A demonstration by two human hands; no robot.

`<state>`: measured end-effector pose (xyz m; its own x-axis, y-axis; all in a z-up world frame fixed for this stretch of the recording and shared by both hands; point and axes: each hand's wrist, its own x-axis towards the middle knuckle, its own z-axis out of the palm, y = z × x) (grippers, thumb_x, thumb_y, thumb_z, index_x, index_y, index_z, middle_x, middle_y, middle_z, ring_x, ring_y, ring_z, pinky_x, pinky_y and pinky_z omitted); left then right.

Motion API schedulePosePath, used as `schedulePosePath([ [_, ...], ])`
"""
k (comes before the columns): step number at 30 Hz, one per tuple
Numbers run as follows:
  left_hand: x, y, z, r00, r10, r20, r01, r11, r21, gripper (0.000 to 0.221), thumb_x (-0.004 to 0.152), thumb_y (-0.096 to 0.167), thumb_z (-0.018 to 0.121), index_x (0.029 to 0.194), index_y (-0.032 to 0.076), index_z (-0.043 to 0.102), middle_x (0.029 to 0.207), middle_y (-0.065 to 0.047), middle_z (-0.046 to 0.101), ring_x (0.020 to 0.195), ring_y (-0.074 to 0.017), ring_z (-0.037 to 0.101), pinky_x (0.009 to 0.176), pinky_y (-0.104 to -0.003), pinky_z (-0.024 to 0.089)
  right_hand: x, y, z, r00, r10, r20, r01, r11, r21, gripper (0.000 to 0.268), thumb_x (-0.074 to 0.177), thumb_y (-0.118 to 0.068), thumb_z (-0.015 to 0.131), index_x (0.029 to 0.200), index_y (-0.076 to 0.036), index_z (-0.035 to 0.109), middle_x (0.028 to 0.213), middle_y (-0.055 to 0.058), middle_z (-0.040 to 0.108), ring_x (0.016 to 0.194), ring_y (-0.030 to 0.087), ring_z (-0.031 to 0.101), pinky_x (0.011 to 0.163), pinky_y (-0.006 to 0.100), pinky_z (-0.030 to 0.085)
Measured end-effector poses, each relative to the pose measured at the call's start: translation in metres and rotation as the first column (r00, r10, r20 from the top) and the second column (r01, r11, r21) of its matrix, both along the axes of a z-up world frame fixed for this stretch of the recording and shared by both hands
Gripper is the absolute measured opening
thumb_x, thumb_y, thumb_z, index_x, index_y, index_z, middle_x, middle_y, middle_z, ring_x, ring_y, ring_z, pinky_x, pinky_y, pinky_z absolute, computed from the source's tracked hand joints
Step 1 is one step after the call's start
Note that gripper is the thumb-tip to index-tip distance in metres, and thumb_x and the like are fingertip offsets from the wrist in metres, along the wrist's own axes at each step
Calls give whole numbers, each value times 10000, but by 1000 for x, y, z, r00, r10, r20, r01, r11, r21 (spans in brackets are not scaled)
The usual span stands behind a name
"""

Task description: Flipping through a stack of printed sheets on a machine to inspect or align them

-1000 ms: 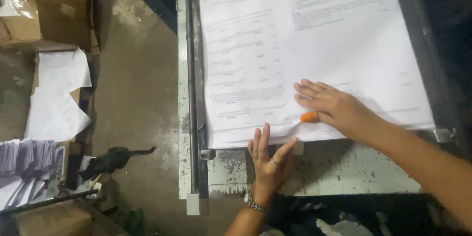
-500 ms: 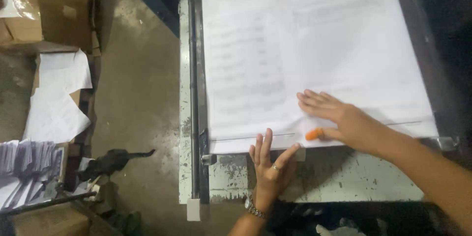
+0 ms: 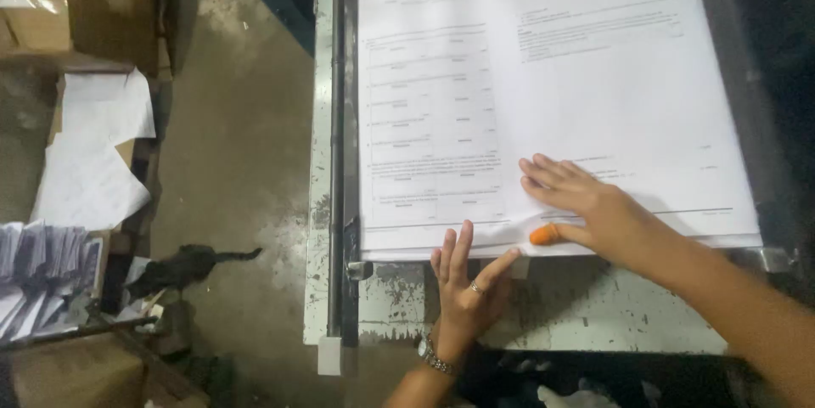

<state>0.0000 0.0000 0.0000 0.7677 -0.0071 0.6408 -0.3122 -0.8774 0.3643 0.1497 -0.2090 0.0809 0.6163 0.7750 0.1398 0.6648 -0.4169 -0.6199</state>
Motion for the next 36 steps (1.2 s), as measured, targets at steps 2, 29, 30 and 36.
schedulePosePath([
  [2, -3, -2, 0, 1000, 13, -14, -13, 1000, 3, 369, 992, 266, 705, 1334, 396, 657, 1587, -203, 382, 1531, -314, 266, 1272, -440, 71, -3, 7, 6, 999, -40, 21, 39, 999, 22, 692, 814, -237, 767, 1452, -110, 532, 1571, 60, 460, 1501, 245, 359, 1250, 416, 259],
  [29, 8, 0, -1, 990, 35, 136, -22, 995, -94, 456, 827, 275, 769, 1242, 452, 709, 1591, -98, 462, 1534, -258, 308, 1267, -389, 81, -13, 5, 3, 989, -141, 43, 142, 990, -17, 610, 782, -297, 805, 1367, -202, 659, 1470, 44, 603, 1437, 282, 456, 1213, 446, 347],
  [30, 8, -2, -1, 991, 27, 134, -12, 994, -109, 442, 842, 285, 760, 1250, 447, 706, 1596, -95, 454, 1534, -255, 306, 1264, -389, 77, -14, 4, 6, 990, -132, 52, 133, 991, -9, 545, 819, -278, 772, 1347, -183, 675, 1439, 75, 629, 1412, 312, 484, 1193, 458, 377],
  [36, 7, -3, 7, 985, 41, 165, -27, 996, -87, 481, 817, 280, 763, 1260, 458, 702, 1588, -106, 459, 1522, -264, 322, 1261, -381, 85, -12, 6, 22, 994, -104, -31, 102, 992, -72, 784, 760, -425, 817, 1468, -204, 564, 1558, 58, 510, 1482, 340, 370, 1232, 510, 277],
])
